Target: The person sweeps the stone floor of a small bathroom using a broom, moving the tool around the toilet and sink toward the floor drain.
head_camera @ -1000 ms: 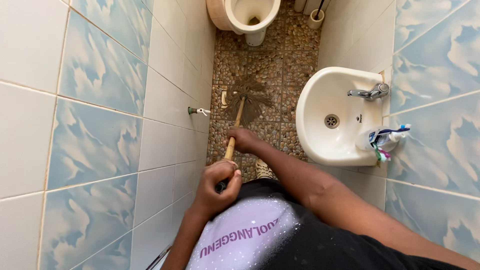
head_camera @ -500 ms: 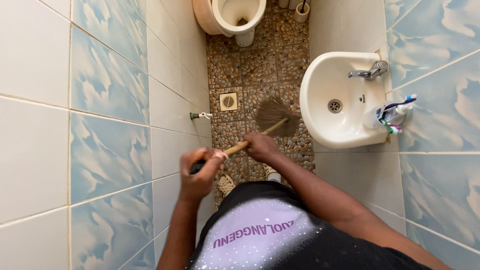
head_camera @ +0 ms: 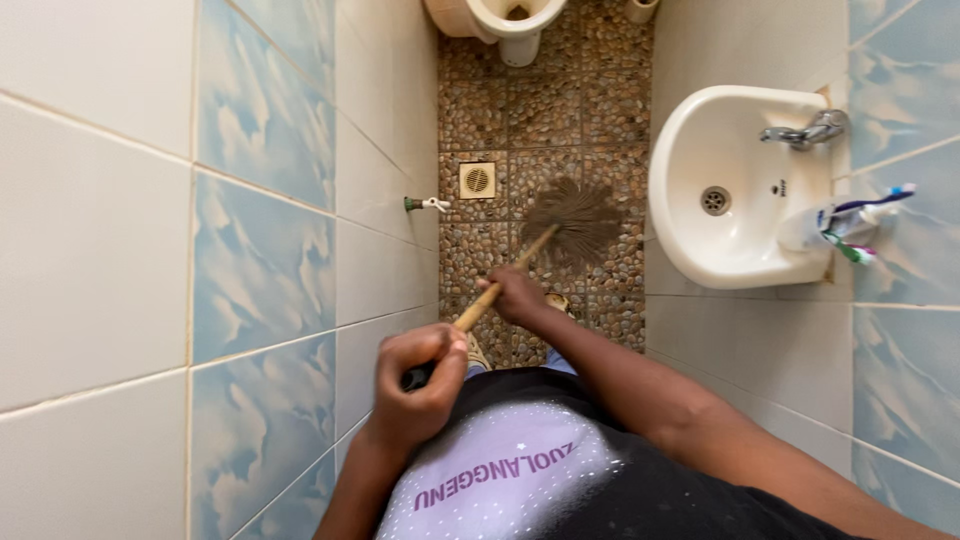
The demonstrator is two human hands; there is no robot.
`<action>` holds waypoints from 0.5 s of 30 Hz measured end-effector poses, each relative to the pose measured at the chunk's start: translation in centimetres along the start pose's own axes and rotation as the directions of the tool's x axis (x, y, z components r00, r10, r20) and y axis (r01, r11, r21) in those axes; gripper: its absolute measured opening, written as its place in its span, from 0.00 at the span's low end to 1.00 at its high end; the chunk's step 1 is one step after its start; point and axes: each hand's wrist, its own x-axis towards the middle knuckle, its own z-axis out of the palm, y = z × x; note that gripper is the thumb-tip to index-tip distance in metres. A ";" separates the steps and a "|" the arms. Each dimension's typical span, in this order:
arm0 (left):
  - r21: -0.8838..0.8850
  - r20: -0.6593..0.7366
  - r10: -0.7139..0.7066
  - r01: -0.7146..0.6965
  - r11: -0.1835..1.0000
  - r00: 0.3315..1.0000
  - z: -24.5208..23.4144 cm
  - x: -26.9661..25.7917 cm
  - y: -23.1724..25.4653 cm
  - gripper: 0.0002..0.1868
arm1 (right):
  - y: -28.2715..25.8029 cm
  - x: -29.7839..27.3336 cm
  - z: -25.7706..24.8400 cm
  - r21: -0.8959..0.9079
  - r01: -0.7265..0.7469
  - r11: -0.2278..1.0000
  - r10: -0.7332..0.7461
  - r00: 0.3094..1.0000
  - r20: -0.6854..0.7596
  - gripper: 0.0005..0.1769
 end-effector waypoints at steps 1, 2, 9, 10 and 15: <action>0.004 -0.006 0.000 0.000 1.000 1.000 -0.8 -0.2 0.8 0.16 | -1.4 0.5 1.0 0.000 0.006 1.000 -0.006 1.000 0.004 0.18; 0.020 -0.031 -0.003 0.004 1.000 1.000 -1.4 -0.5 1.6 0.15 | -2.7 1.0 2.0 0.110 0.019 0.994 -0.027 0.997 0.075 0.16; 0.342 0.002 0.028 -0.027 0.939 1.000 -3.4 -1.2 3.4 0.14 | -8.5 2.2 6.7 0.108 0.305 0.946 -0.318 0.940 0.124 0.22; 0.340 0.005 0.027 -0.028 0.940 1.000 -3.5 -1.1 3.4 0.14 | -8.4 2.3 6.7 0.107 0.302 0.947 -0.314 0.942 0.122 0.22; 0.271 0.080 0.102 -0.120 0.955 0.992 -3.1 -0.1 3.8 0.11 | -6.2 1.9 4.8 -0.026 0.270 0.963 -0.268 0.961 0.065 0.19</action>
